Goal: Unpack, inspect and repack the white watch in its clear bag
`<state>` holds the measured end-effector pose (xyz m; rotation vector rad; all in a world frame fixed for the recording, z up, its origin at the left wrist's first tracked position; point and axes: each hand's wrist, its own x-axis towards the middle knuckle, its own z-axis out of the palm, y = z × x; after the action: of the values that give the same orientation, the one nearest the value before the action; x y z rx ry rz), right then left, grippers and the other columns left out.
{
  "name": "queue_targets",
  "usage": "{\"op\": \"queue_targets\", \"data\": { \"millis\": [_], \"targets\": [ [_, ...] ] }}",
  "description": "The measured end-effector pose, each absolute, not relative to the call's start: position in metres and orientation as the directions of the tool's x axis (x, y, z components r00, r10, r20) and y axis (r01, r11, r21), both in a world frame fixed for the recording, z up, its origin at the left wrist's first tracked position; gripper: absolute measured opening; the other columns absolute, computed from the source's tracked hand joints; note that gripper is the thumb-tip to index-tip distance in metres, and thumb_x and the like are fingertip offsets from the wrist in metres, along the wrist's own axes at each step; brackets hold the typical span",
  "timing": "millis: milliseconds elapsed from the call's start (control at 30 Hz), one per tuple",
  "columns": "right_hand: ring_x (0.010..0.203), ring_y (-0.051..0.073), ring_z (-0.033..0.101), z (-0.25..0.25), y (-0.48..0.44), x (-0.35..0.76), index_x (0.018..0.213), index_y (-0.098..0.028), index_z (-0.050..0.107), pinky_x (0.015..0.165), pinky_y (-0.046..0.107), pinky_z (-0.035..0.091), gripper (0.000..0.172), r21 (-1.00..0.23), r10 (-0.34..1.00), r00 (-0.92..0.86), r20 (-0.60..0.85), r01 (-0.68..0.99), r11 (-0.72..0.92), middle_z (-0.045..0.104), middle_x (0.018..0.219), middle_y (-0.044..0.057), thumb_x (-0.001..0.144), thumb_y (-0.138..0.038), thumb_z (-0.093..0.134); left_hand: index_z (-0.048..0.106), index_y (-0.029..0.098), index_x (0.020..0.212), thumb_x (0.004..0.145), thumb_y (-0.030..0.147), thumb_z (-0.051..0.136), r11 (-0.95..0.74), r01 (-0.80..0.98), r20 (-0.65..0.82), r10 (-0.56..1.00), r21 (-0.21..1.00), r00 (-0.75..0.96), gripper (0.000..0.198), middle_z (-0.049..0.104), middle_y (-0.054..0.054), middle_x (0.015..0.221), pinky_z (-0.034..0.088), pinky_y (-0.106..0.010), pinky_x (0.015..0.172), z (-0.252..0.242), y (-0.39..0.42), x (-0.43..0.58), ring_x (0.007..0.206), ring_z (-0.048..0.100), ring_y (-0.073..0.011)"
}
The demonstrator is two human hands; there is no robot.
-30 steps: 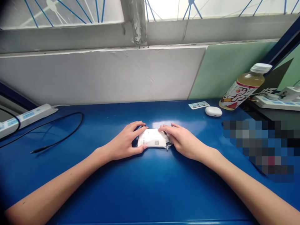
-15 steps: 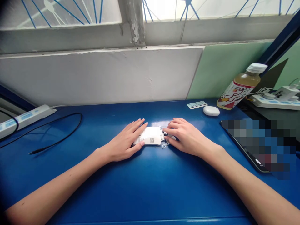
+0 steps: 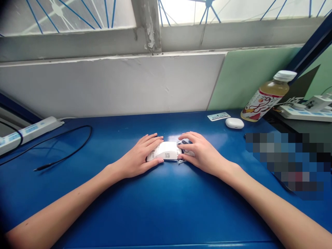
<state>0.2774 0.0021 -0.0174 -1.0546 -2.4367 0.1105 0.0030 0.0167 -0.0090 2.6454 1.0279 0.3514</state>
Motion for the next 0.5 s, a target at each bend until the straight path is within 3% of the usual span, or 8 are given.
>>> {"op": "queue_targets", "data": {
  "millis": [200,367,500],
  "targets": [
    [0.126,0.032,0.056,-0.004,0.011,0.298,0.103,-0.022,0.074,0.101,0.052,0.05,0.019,-0.195,0.665,-0.663,0.344,0.642,0.741,0.068,0.123,0.012,0.092,-0.031,0.062,0.045,0.016,0.14,0.097,0.047,0.052,-0.697,0.624,0.162,0.702,0.353,0.693,0.054,0.051,-0.016,0.146,0.027,-0.055,0.119,-0.009,0.015,0.004,0.145,0.035,-0.0328],
    [0.119,0.031,0.06,0.007,0.011,0.311,0.097,-0.024,0.074,0.098,0.049,0.053,0.014,-0.242,0.72,-0.645,0.257,0.678,0.694,0.069,0.119,0.01,0.09,-0.032,0.065,0.044,0.017,0.142,0.097,0.046,0.052,-0.686,0.632,0.145,0.711,0.362,0.688,0.054,0.05,-0.015,0.148,0.026,-0.057,0.119,-0.007,0.015,0.004,0.146,0.033,-0.0335],
    [0.118,0.032,0.061,0.004,0.006,0.304,0.112,-0.024,0.069,0.097,0.049,0.053,0.032,-0.28,0.769,-0.592,0.242,0.716,0.639,0.062,0.131,0.013,0.086,-0.042,0.069,0.043,0.017,0.144,0.097,0.048,0.052,-0.684,0.633,0.139,0.711,0.362,0.689,0.057,0.049,-0.014,0.149,0.026,-0.054,0.12,-0.007,0.014,0.003,0.146,0.033,-0.0325]
  ]
}}
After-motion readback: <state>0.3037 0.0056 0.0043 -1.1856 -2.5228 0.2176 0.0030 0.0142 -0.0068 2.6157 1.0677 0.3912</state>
